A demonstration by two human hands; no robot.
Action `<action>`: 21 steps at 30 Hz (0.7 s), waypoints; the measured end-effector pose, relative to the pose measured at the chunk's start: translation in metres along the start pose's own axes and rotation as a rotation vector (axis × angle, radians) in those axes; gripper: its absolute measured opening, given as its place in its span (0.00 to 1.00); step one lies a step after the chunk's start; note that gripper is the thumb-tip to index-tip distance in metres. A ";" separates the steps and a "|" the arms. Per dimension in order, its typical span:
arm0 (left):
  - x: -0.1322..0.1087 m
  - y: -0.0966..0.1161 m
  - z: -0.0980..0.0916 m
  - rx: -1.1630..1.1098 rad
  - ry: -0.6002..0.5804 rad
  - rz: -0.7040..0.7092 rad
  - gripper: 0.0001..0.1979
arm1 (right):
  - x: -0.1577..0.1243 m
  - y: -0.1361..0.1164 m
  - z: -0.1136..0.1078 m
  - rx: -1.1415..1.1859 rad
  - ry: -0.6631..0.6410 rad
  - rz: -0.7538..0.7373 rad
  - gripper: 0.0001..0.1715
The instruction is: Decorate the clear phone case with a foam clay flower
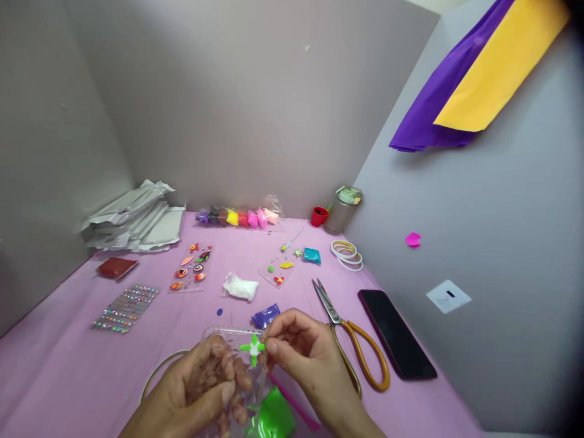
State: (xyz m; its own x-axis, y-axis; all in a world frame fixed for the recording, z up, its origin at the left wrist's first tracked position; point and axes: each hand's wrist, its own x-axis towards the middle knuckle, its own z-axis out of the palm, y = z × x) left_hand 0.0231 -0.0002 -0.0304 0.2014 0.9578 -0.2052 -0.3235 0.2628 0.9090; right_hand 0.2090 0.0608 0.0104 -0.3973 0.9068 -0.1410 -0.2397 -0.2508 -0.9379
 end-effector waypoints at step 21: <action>0.001 0.003 0.005 -0.063 0.005 -0.010 0.15 | 0.000 0.000 0.000 0.059 -0.031 0.009 0.18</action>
State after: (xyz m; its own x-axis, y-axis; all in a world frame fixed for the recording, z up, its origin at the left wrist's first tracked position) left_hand 0.0272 0.0004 -0.0261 0.2008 0.9555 -0.2161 -0.3791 0.2792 0.8822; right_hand 0.2084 0.0610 0.0100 -0.4270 0.8936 -0.1383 -0.2873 -0.2791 -0.9163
